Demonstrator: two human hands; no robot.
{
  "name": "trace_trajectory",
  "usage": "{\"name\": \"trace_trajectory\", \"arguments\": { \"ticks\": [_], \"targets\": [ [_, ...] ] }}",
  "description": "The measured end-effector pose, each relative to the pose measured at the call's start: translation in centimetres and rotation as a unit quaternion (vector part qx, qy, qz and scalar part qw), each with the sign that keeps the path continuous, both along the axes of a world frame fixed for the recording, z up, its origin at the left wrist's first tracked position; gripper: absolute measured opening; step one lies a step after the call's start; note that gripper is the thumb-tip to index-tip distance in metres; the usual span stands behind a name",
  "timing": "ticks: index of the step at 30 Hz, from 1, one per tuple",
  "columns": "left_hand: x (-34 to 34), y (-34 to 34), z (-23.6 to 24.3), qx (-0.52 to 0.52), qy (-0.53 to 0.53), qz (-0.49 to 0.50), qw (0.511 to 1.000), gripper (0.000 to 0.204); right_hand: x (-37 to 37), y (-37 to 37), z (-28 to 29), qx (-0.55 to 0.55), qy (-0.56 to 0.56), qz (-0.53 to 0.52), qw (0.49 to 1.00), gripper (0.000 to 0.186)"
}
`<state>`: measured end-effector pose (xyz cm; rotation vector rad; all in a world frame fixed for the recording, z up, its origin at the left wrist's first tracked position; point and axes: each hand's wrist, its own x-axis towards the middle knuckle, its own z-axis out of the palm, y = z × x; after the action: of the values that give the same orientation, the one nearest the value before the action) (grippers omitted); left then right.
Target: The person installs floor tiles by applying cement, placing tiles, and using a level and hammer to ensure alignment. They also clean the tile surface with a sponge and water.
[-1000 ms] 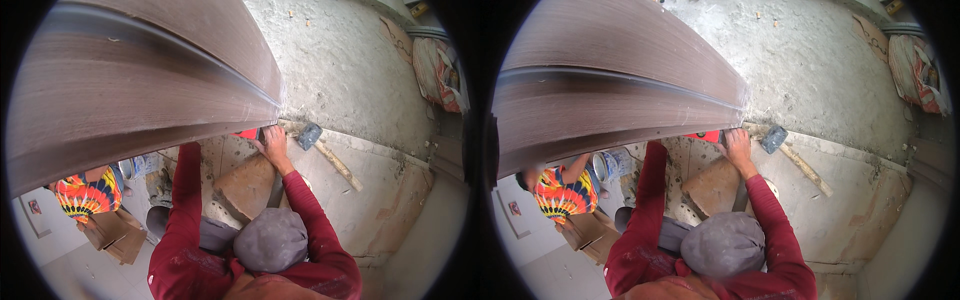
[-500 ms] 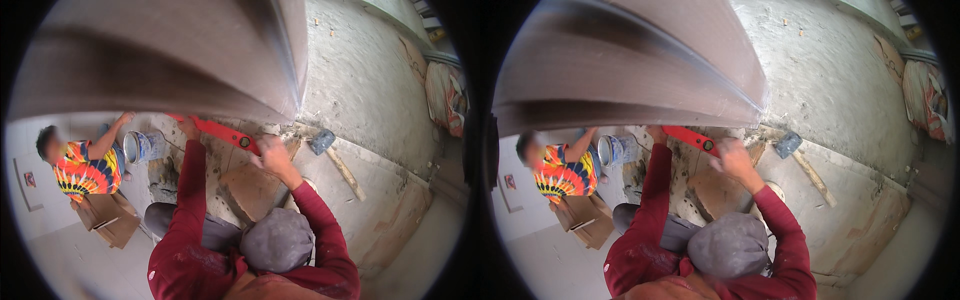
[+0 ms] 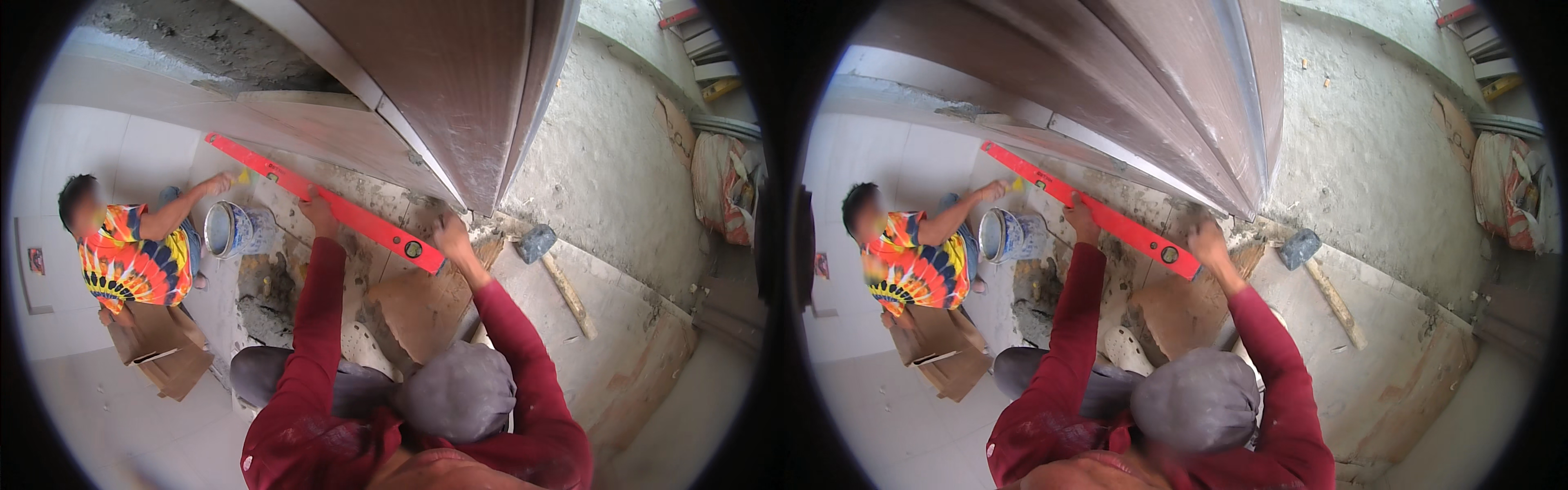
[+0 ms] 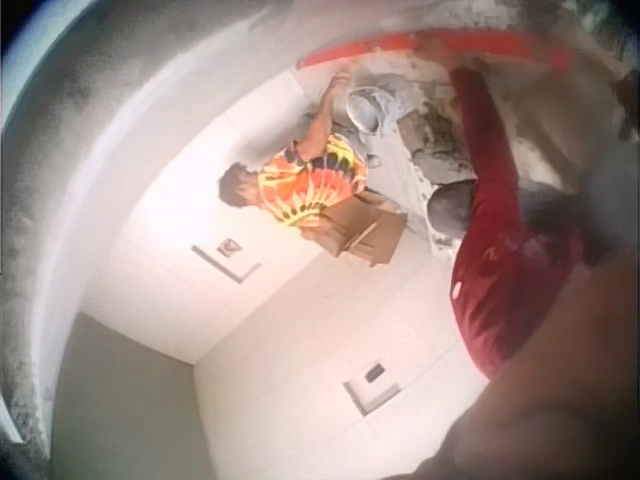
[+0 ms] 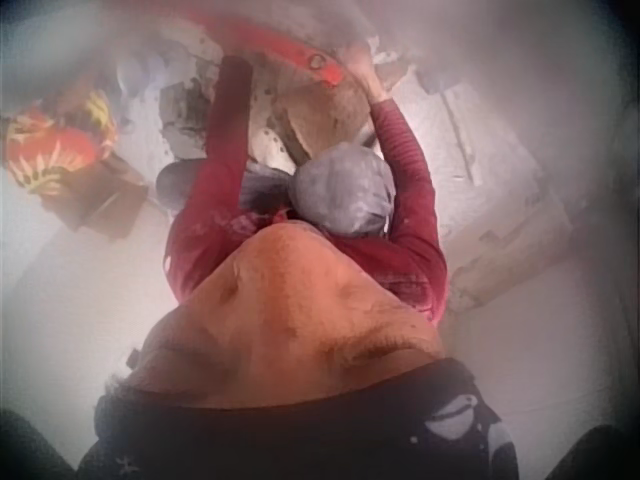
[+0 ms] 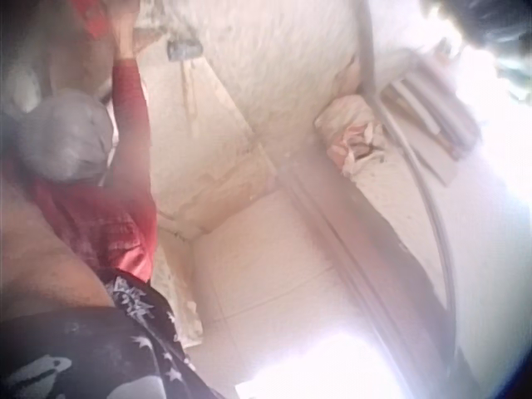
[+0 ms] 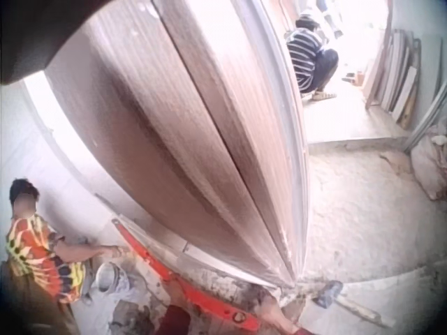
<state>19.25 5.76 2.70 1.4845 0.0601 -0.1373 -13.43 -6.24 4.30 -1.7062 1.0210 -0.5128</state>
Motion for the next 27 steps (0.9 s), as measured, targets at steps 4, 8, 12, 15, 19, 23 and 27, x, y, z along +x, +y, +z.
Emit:
{"name": "trace_trajectory", "arguments": {
  "ticks": [4,8,12,15,19,23,27],
  "targets": [
    [0.6,-0.4,-0.5,-0.019,0.005,-0.026,0.999,0.029,-4.0,0.7,3.5,0.161,0.060,0.121,0.978,0.051],
    [0.1,-4.2,0.0,-0.041,0.021,-0.022,0.999,0.026,-4.4,1.9,5.1,0.017,-0.060,-0.009,0.998,0.072],
    [1.5,-5.9,0.3,-0.014,0.024,-0.001,1.000,0.027,-4.2,1.5,2.9,-0.057,-0.026,-0.045,0.997,0.078],
    [1.7,-7.2,0.8,0.018,0.039,0.010,0.999,0.033,-4.1,0.4,2.9,-0.038,0.014,-0.044,0.998,0.070],
    [0.3,-8.5,1.2,0.000,0.072,-0.028,0.997,0.035,-4.9,-0.5,1.6,-0.133,0.070,-0.053,0.987,0.058],
    [2.0,-7.6,1.5,-0.032,0.115,-0.021,0.993,0.040,-4.6,-1.2,3.4,-0.124,0.107,-0.006,0.986,0.050],
    [2.0,-7.4,0.3,-0.029,0.027,-0.110,0.993,0.048,-4.7,-1.7,3.7,-0.114,0.093,-0.005,0.989,0.053]
  ]
}}
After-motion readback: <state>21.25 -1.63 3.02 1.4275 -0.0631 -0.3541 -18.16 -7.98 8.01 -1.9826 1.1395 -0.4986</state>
